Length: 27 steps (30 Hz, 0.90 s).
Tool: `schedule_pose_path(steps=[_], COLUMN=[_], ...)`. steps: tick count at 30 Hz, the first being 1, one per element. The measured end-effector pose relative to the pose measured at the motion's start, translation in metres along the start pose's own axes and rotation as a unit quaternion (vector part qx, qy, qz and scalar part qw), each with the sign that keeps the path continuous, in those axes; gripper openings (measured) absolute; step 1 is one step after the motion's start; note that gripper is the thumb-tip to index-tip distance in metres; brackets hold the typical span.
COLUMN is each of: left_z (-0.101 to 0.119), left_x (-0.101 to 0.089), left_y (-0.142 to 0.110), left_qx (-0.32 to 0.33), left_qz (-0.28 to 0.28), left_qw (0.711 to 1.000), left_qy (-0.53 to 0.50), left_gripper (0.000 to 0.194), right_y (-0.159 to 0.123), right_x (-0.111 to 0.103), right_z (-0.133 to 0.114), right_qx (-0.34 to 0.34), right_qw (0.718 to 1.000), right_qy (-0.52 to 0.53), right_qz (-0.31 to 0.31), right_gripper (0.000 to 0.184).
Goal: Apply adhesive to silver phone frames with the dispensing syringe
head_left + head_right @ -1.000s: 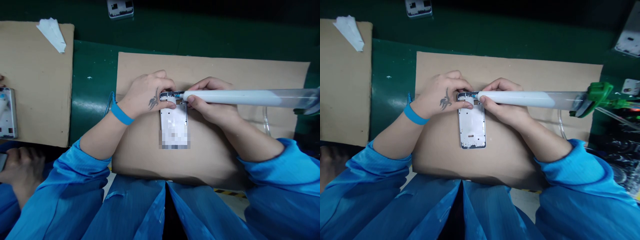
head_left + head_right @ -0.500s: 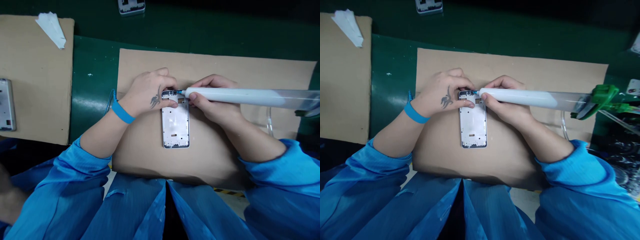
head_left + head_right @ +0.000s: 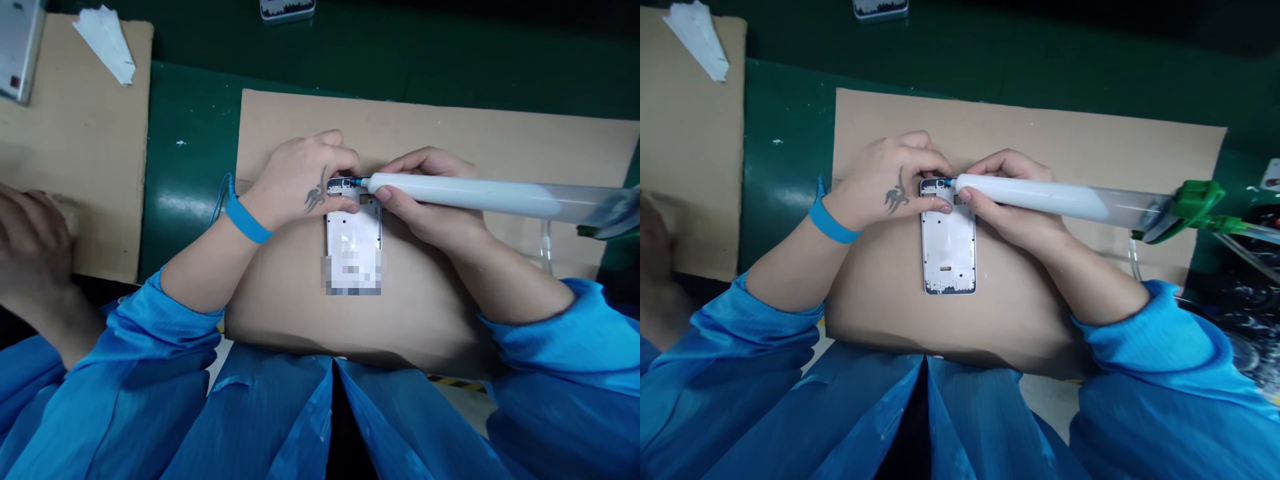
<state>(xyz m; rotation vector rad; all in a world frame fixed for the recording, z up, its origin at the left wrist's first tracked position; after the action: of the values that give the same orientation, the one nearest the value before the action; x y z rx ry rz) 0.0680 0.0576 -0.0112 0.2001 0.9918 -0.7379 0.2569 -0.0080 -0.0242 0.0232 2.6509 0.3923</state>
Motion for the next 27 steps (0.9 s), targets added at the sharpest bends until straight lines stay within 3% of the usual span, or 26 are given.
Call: schedule_pose_path(steps=[8,16,20,22,24,27], left_z=[0.001,0.001,-0.006,-0.019,-0.035,-0.052], left_x=[-0.001,0.002,-0.006,-0.016,-0.024,-0.027], left_y=[0.000,-0.001,-0.002,-0.001,0.002,0.009], left_qx=[0.006,-0.007,0.014,-0.008,-0.053,-0.090], left_qz=[0.011,-0.015,0.037,0.098,0.150,0.172], left_qw=[1.000,1.000,0.997,0.990,0.985,0.981], left_qy=[0.007,0.008,-0.069,-0.097,-0.064,0.000], left_gripper=[0.042,0.043,0.044,0.036,0.028,0.027], right_y=[-0.001,-0.003,-0.011,-0.016,-0.022,-0.027], right_x=[-0.003,-0.004,-0.013,-0.012,-0.003,0.005], right_z=[0.003,0.010,0.005,-0.003,-0.013,-0.010], right_qx=[-0.015,-0.015,-0.058,-0.108,-0.183,-0.225], right_qw=[1.000,0.999,0.991,0.989,0.981,0.966], right_qy=[-0.010,0.040,0.094,0.090,0.043,-0.062], right_qz=[0.017,0.019,0.070,0.041,-0.048,-0.114], right_gripper=[0.037,0.038,0.033,0.033,0.045,0.050])
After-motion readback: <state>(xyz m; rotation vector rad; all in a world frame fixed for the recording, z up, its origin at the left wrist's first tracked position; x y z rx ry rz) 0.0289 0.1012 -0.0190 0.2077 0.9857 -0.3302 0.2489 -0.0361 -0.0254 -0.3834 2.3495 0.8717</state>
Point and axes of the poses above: each hand's wrist, its own y-axis towards the middle knuckle, its own x-axis out of the palm, z = x × y, the point moved 7 cm from there along y, towards the middle knuckle, and after that the axes turned 11 degrees about -x, right-handed, at the moved point
